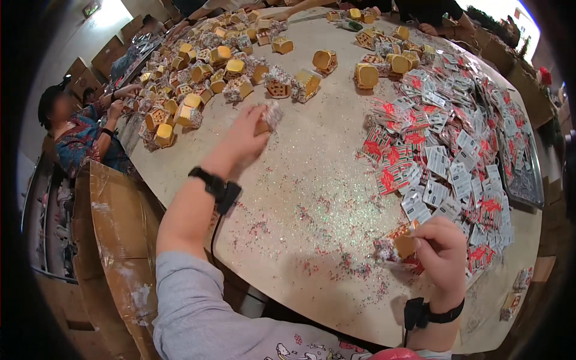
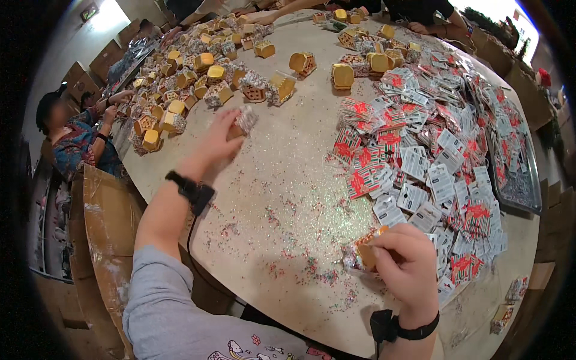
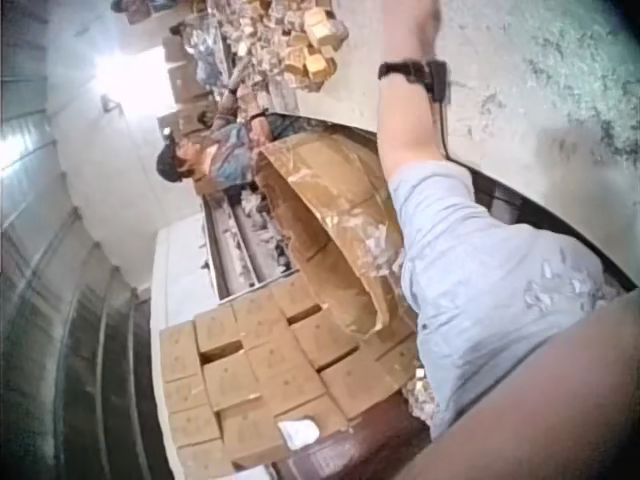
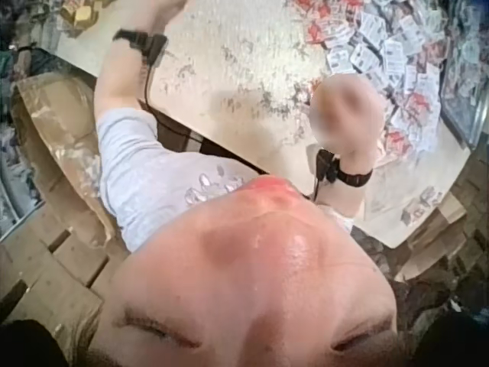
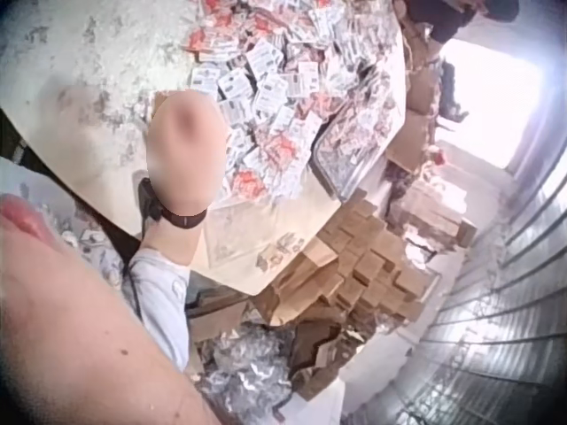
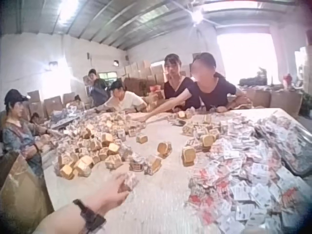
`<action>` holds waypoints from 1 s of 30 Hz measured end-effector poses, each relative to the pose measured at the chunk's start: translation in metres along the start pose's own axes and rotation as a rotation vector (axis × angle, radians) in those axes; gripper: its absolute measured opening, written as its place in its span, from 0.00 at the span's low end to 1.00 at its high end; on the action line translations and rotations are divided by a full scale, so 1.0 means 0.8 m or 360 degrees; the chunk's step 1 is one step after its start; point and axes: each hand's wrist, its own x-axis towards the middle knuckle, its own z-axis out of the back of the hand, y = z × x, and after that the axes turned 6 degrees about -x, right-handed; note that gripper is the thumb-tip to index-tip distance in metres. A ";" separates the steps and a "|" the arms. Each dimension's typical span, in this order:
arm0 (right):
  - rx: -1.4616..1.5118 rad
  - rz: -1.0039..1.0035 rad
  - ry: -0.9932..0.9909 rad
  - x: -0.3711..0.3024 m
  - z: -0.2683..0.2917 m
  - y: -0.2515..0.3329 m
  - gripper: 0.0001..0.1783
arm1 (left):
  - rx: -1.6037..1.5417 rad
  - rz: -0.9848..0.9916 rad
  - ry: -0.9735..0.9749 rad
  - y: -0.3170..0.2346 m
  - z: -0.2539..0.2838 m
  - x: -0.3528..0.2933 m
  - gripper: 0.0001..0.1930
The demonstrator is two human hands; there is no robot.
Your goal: The recorder is seen assembling and packaging small holiday-themed boxes, including placing items inside and closing them.
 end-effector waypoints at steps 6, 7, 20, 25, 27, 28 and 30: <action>-0.0274 0.0185 0.0056 -0.003 -0.008 0.014 0.04 | 0.0000 -0.0308 0.0379 -0.138 -0.001 -0.115 0.28; -0.0333 0.0230 0.0077 -0.005 -0.008 0.015 0.03 | 0.0063 -0.0465 0.0448 -0.162 0.001 -0.128 0.28; -0.0538 0.0540 -0.0161 -0.029 0.016 0.044 0.05 | -0.0189 -0.0775 0.0258 -0.332 0.000 -0.089 0.27; -0.0341 0.0562 -0.0463 -0.050 0.065 0.078 0.04 | -0.0608 -0.1070 -0.0201 -0.402 0.007 -0.076 0.26; -0.0282 0.0588 -0.0528 -0.061 0.086 0.087 0.04 | -0.0765 -0.1198 -0.0321 -0.417 -0.002 -0.067 0.26; -0.0259 0.0600 -0.0560 -0.067 0.095 0.091 0.04 | -0.0837 -0.1230 -0.0353 -0.425 -0.006 -0.063 0.27; -0.0224 0.0630 -0.0651 -0.075 0.104 0.097 0.04 | -0.0978 -0.1282 -0.0414 -0.442 -0.012 -0.060 0.28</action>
